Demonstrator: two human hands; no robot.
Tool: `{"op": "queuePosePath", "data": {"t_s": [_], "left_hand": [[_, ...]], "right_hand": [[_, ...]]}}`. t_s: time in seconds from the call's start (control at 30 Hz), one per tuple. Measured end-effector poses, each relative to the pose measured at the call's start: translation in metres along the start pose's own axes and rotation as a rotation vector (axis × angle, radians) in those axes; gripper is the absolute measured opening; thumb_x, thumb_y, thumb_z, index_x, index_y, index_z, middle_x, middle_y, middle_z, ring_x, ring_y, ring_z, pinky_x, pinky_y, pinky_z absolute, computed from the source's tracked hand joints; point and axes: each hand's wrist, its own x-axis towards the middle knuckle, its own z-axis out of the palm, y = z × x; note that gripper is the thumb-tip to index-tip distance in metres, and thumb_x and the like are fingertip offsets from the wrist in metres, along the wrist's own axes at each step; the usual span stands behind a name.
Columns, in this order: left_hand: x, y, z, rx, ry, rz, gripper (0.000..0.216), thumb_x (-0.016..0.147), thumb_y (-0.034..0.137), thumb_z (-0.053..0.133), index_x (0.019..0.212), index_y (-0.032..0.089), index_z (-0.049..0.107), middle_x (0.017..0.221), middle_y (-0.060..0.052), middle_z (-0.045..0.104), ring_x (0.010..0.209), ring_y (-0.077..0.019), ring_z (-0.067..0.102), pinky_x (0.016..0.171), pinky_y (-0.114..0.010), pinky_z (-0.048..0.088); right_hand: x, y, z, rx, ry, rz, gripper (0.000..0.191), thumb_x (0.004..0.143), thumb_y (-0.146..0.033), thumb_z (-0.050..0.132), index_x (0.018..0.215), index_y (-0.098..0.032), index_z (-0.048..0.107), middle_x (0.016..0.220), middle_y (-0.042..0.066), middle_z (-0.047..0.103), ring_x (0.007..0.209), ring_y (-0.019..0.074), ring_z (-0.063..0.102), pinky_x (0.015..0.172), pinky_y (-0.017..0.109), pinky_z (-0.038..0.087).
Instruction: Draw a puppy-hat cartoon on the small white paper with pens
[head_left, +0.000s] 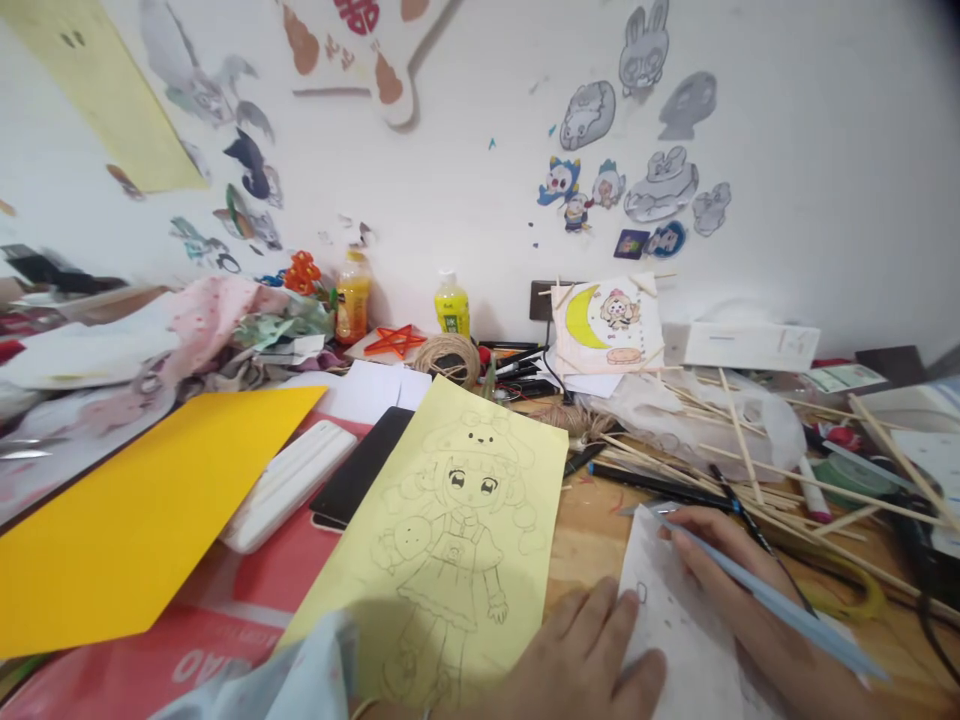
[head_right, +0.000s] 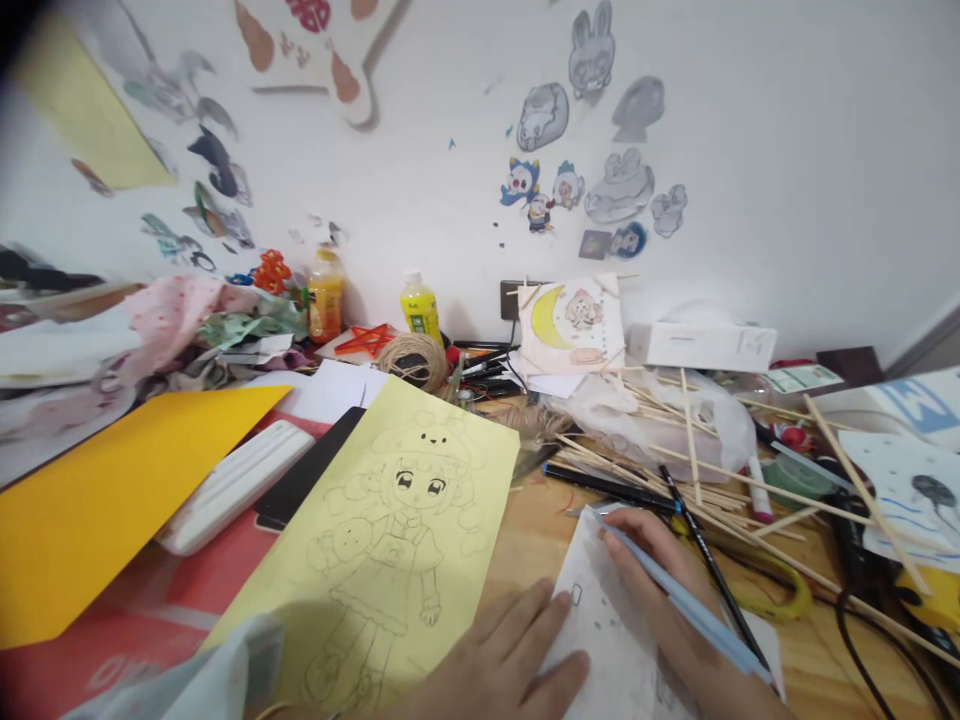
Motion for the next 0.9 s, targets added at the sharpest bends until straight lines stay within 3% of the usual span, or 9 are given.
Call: {"op": "queuePosePath", "data": {"t_s": [0.13,0.27,0.43,0.47,0.53,0.67,0.77,0.9], "left_hand": [[0.001,0.002,0.01,0.024,0.083,-0.035,0.014,0.098,0.027,0.052,0.107,0.018,0.058,0.116,-0.013,0.067,0.107,-0.0285,0.064,0.083,-0.036,0.052],[0.0,0.003,0.016,0.039,0.064,-0.025,0.013,0.098,0.025,0.05,0.106,0.019,0.059,0.11,-0.01,0.07,0.1,-0.026,0.067,0.081,-0.034,0.053],[-0.001,0.001,-0.002,-0.069,0.021,-0.065,0.017,0.094,0.02,0.051,0.106,0.012,0.06,0.118,-0.016,0.066,0.109,-0.0317,0.063,0.086,-0.039,0.052],[0.0,0.0,-0.007,-0.101,-0.007,-0.072,0.021,0.094,0.023,0.052,0.109,0.01,0.06,0.119,-0.018,0.065,0.11,-0.0328,0.062,0.088,-0.04,0.051],[0.003,-0.004,-0.015,-0.168,-0.208,-0.001,0.041,0.092,0.035,0.056,0.12,0.006,0.057,0.127,-0.023,0.059,0.117,-0.0376,0.057,0.089,-0.042,0.051],[0.011,-0.007,-0.024,-0.302,-0.475,-0.04,0.055,0.081,0.031,0.065,0.129,0.006,0.054,0.139,-0.026,0.047,0.127,-0.0408,0.046,0.097,-0.047,0.046],[0.015,-0.006,-0.033,-0.406,-0.521,-0.094,0.061,0.076,0.021,0.065,0.134,0.009,0.052,0.145,-0.022,0.04,0.133,-0.0376,0.039,0.105,-0.045,0.039],[0.011,-0.004,-0.042,-0.393,-0.446,-0.15,0.062,0.076,0.016,0.062,0.136,0.009,0.05,0.147,-0.021,0.039,0.136,-0.0351,0.035,0.109,-0.044,0.033]], "right_hand": [[0.0,0.002,0.001,-0.007,0.007,-0.015,0.024,0.076,-0.046,0.063,0.084,-0.023,0.069,0.084,0.006,0.075,0.077,0.0247,0.071,0.068,0.03,0.06],[0.001,0.0,0.003,0.051,0.041,-0.001,0.023,0.073,-0.044,0.068,0.082,-0.024,0.07,0.082,0.006,0.075,0.075,0.0252,0.071,0.065,0.03,0.059],[-0.003,-0.011,-0.004,0.104,0.033,-0.015,0.018,0.075,-0.039,0.069,0.079,-0.022,0.068,0.077,0.006,0.073,0.071,0.0233,0.069,0.063,0.03,0.057],[-0.004,-0.014,-0.005,0.111,0.028,-0.028,0.017,0.076,-0.038,0.068,0.078,-0.022,0.067,0.076,0.005,0.072,0.07,0.0226,0.068,0.06,0.029,0.056],[-0.009,-0.016,-0.007,0.114,0.004,-0.058,0.017,0.08,-0.037,0.065,0.075,-0.022,0.064,0.066,0.003,0.067,0.06,0.0199,0.064,0.052,0.027,0.052],[-0.017,-0.016,-0.009,-0.008,-0.108,-0.1,0.025,0.081,-0.03,0.062,0.06,-0.02,0.056,0.057,-0.001,0.058,0.054,0.0149,0.056,0.051,0.024,0.044],[-0.02,-0.017,-0.007,-0.074,-0.232,-0.153,0.035,0.086,-0.03,0.055,0.053,-0.02,0.047,0.05,-0.003,0.052,0.048,0.0118,0.049,0.049,0.023,0.039],[-0.019,-0.021,-0.002,-0.168,-0.331,-0.203,0.04,0.088,-0.029,0.047,0.05,-0.021,0.037,0.046,-0.004,0.046,0.044,0.01,0.043,0.047,0.023,0.033]]}}
